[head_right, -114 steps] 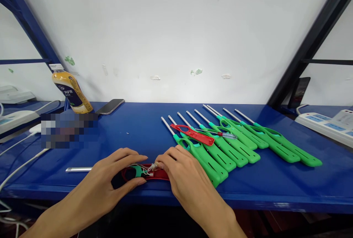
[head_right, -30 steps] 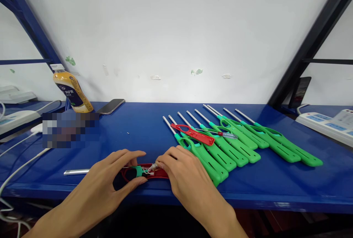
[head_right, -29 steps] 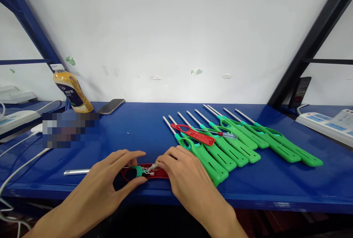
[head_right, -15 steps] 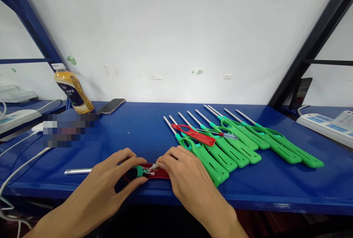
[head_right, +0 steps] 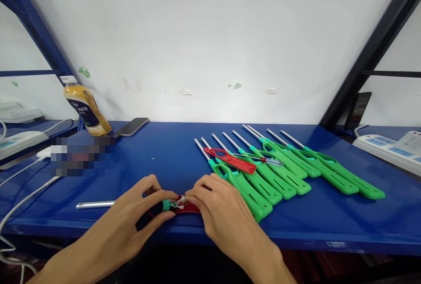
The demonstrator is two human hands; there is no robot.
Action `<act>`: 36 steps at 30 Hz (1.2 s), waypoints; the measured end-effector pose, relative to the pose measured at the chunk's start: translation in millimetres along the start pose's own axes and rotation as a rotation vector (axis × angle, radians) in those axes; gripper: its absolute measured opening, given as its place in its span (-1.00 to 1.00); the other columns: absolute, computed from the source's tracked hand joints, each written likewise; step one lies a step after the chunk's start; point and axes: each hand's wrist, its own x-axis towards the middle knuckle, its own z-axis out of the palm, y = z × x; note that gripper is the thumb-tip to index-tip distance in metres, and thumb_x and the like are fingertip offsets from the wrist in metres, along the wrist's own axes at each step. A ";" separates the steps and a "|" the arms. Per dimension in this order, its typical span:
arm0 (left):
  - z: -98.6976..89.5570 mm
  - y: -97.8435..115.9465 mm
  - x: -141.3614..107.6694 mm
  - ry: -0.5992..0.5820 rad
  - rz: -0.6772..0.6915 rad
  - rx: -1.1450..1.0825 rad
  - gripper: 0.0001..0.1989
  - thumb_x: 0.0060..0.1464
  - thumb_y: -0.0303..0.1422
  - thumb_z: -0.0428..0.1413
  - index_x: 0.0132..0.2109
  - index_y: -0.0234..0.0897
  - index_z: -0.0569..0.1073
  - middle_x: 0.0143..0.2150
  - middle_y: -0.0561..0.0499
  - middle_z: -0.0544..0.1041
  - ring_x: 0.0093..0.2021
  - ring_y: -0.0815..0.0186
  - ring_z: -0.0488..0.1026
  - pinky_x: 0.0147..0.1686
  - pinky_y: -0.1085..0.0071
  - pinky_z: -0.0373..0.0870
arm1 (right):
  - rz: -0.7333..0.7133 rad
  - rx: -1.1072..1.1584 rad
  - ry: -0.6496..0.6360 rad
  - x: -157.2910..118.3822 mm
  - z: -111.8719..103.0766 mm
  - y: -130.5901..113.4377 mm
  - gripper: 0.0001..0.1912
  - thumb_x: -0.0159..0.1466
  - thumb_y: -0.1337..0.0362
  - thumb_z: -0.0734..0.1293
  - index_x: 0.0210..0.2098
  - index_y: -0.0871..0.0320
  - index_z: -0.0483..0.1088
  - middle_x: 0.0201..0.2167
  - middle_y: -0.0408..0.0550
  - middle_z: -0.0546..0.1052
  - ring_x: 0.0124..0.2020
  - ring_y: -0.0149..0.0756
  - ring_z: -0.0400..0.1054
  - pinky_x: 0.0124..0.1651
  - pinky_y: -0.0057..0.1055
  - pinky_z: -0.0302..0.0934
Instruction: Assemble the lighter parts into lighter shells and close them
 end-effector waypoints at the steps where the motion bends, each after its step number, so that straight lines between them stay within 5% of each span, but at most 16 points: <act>1: 0.2 0.1 -0.1 -0.012 0.002 -0.004 -0.82 0.49 -0.32 0.05 0.14 -0.03 0.46 -0.03 0.02 0.37 -0.07 0.20 0.44 -0.04 0.20 0.44 | 0.002 -0.001 0.000 -0.1 0.0 -0.1 -0.71 0.55 0.40 0.21 -0.09 0.03 0.58 -0.12 -0.11 0.57 -0.12 -0.23 0.43 -0.04 -0.23 0.29; 21: 3.3 -3.8 -0.2 0.095 0.117 0.043 -0.84 0.45 -0.37 0.11 0.06 -0.04 0.53 -0.07 0.03 0.47 -0.15 0.22 0.45 -0.15 0.25 0.42 | 0.019 -0.007 -0.003 -0.3 0.4 0.3 -0.69 0.56 0.37 0.21 -0.09 -0.03 0.58 -0.12 -0.14 0.56 -0.13 -0.26 0.45 -0.04 -0.24 0.29; 30: -1.8 1.0 2.3 0.063 0.070 0.047 -0.87 0.42 -0.39 0.13 0.03 -0.09 0.53 -0.05 0.02 0.50 -0.11 0.20 0.50 -0.09 0.26 0.46 | 0.010 -0.037 0.006 1.4 -0.2 -2.4 -0.71 0.55 0.39 0.22 -0.08 0.00 0.58 -0.12 -0.13 0.58 -0.13 -0.24 0.47 -0.04 -0.24 0.32; 36: 2.0 -3.1 0.5 0.120 -0.033 0.100 -0.52 0.31 -0.34 0.27 0.29 0.01 0.34 -0.04 0.03 0.52 -0.11 0.15 0.57 -0.11 0.23 0.50 | -0.028 -0.032 -0.004 0.8 -1.1 -2.8 -0.73 0.55 0.39 0.22 0.00 -0.01 0.53 -0.08 -0.14 0.59 -0.07 -0.24 0.46 0.03 -0.24 0.33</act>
